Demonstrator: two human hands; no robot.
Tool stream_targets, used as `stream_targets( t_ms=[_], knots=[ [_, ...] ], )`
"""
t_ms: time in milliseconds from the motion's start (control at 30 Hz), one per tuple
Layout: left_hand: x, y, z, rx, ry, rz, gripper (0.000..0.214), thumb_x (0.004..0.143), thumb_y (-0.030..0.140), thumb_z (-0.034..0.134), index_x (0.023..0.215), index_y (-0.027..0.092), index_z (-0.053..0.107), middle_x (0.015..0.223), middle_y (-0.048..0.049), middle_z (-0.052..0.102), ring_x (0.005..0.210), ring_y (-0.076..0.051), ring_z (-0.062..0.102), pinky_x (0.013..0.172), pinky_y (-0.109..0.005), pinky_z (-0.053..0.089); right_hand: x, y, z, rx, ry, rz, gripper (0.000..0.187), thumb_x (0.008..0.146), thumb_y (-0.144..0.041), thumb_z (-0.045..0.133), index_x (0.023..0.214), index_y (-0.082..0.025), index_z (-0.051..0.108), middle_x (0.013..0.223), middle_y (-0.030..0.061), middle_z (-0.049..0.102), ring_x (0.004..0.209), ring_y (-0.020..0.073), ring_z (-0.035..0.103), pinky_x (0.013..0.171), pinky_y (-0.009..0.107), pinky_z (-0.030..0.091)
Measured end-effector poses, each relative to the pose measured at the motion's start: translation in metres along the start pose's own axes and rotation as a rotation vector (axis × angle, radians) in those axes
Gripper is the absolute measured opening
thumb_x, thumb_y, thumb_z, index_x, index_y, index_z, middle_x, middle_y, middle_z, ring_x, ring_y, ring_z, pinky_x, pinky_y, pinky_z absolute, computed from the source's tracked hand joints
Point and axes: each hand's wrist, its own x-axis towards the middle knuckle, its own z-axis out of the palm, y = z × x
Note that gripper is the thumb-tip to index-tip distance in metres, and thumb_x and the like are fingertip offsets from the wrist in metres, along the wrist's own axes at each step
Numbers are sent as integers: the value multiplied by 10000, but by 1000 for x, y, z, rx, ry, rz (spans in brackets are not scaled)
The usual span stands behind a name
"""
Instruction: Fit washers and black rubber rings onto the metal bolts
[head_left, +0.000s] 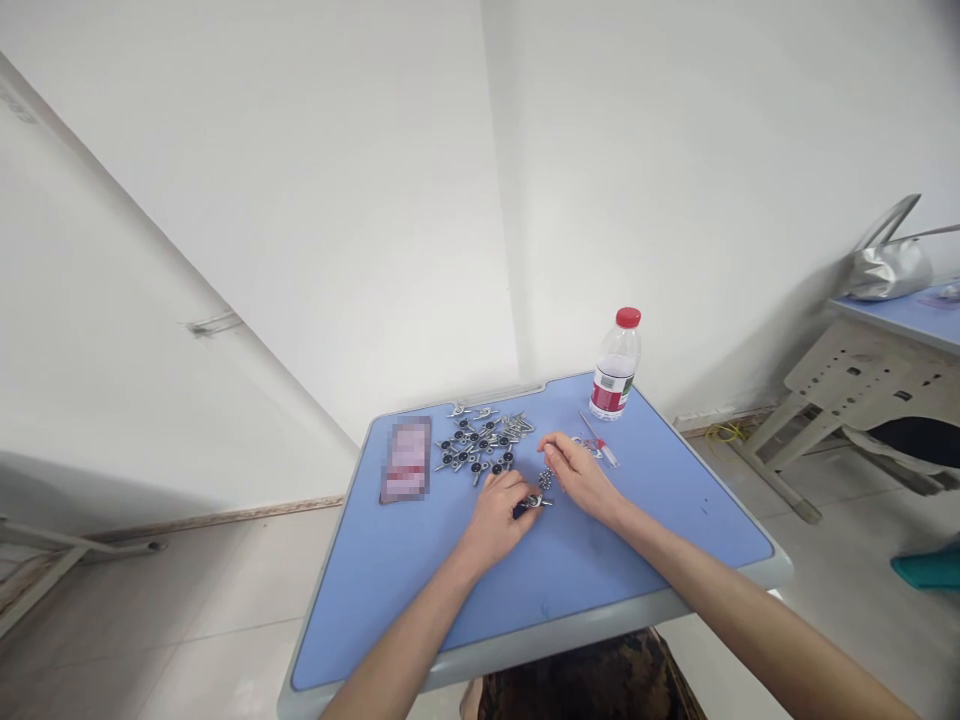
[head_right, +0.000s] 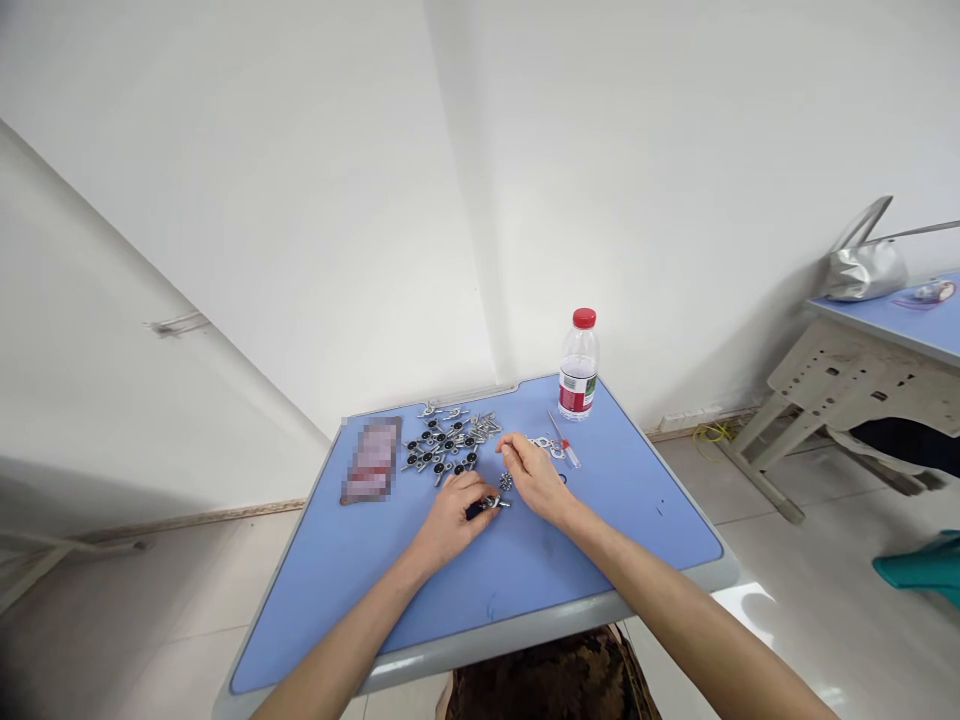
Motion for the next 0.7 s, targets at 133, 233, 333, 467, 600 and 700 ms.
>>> stream_targets(
  t_ms=[133,233,333,467,600,700],
  knots=[
    [-1,-1,2,17,-5,-2,121,850,202,617,951,231,677,917,-20,646,879,-194,580,803,-340,373,0,-4,-3,-130,-189,-5,178,930,-252,401,858,-205,557,728,-16,564,671,142,508,632,258,374],
    [-2,-2,2,21,-15,-6,112,843,189,622,928,232,681,903,-15,648,871,-192,580,792,-335,369,0,-7,-6,-206,-255,19,107,881,-243,492,835,-199,578,641,-35,539,596,130,471,572,238,333],
    [-2,-1,1,35,-6,1,90,841,176,623,890,225,680,874,-10,646,863,-187,579,784,-328,367,-1,-8,-8,-261,-310,-11,91,848,-210,525,814,-193,608,637,-30,563,599,128,483,576,231,333],
    [-2,1,0,46,20,-1,55,838,170,625,828,212,659,836,-4,638,842,-180,580,786,-328,367,-2,-9,-11,-289,-363,-46,135,840,-173,505,826,-193,637,696,-14,615,611,125,504,585,227,347],
    [-2,1,0,47,26,-13,48,834,171,619,807,208,635,823,-1,624,829,-177,578,780,-329,369,-2,-11,-14,-328,-379,-51,138,835,-170,524,835,-198,660,698,-13,624,612,126,509,583,223,344],
    [-2,1,1,55,25,-18,50,833,177,614,790,202,619,811,-3,609,817,-179,571,766,-327,367,-3,-14,-14,-366,-386,-60,130,833,-171,545,822,-203,670,697,-11,628,630,131,521,587,223,337]
  ],
)
